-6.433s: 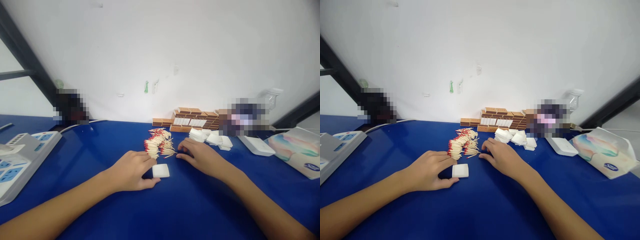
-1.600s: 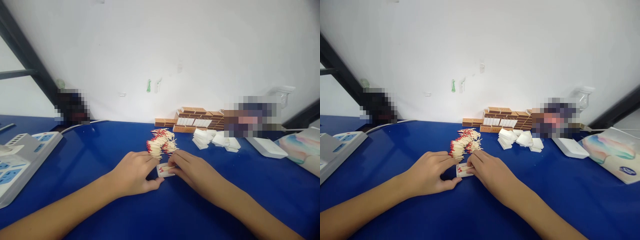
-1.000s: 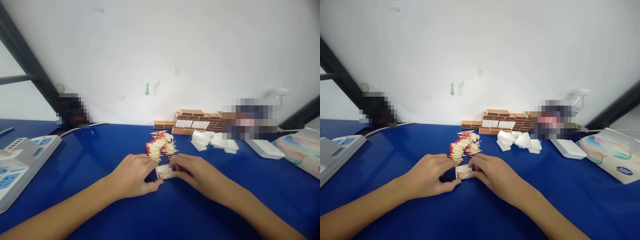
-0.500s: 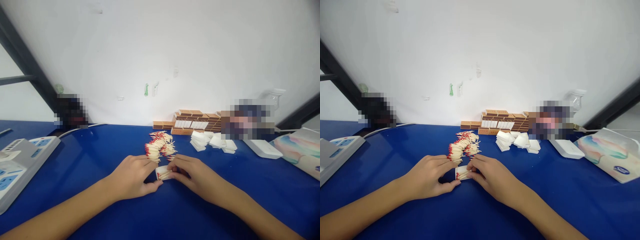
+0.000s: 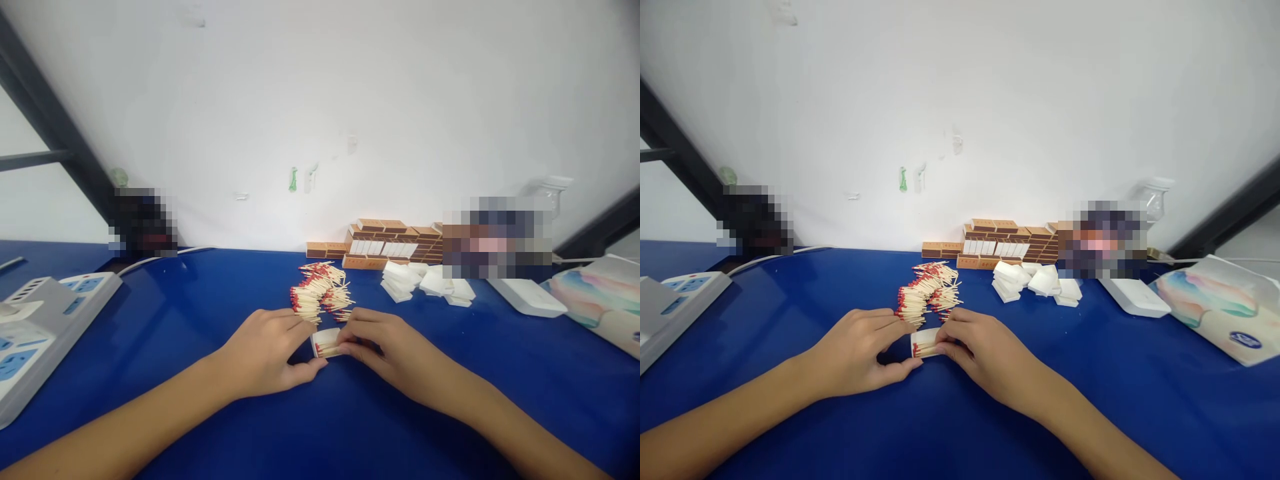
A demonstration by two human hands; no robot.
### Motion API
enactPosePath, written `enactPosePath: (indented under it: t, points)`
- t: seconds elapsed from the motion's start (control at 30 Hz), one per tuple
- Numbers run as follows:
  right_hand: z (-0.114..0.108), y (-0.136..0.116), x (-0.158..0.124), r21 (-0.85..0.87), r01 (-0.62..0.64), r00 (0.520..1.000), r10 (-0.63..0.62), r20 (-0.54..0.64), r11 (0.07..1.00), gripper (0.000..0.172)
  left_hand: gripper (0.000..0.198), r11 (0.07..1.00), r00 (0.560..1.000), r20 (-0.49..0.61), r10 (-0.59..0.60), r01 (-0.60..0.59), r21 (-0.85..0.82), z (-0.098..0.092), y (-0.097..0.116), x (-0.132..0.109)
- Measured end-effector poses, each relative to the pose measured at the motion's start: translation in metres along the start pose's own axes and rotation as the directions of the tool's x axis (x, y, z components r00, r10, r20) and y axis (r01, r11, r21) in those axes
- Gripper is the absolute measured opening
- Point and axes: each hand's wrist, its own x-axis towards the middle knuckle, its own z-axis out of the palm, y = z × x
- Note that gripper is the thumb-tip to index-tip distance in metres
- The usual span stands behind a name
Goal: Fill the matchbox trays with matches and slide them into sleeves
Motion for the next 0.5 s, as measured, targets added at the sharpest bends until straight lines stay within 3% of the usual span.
enactPosePath:
  t: [0.5]
  points:
    - [0.0011,0.0034,-0.0001,-0.020,-0.032,0.999,0.033,0.019,0.999,0.011,0.033,1.000,0.999,0.032,-0.005,0.005,0.000,-0.0012,0.0000,0.0005]
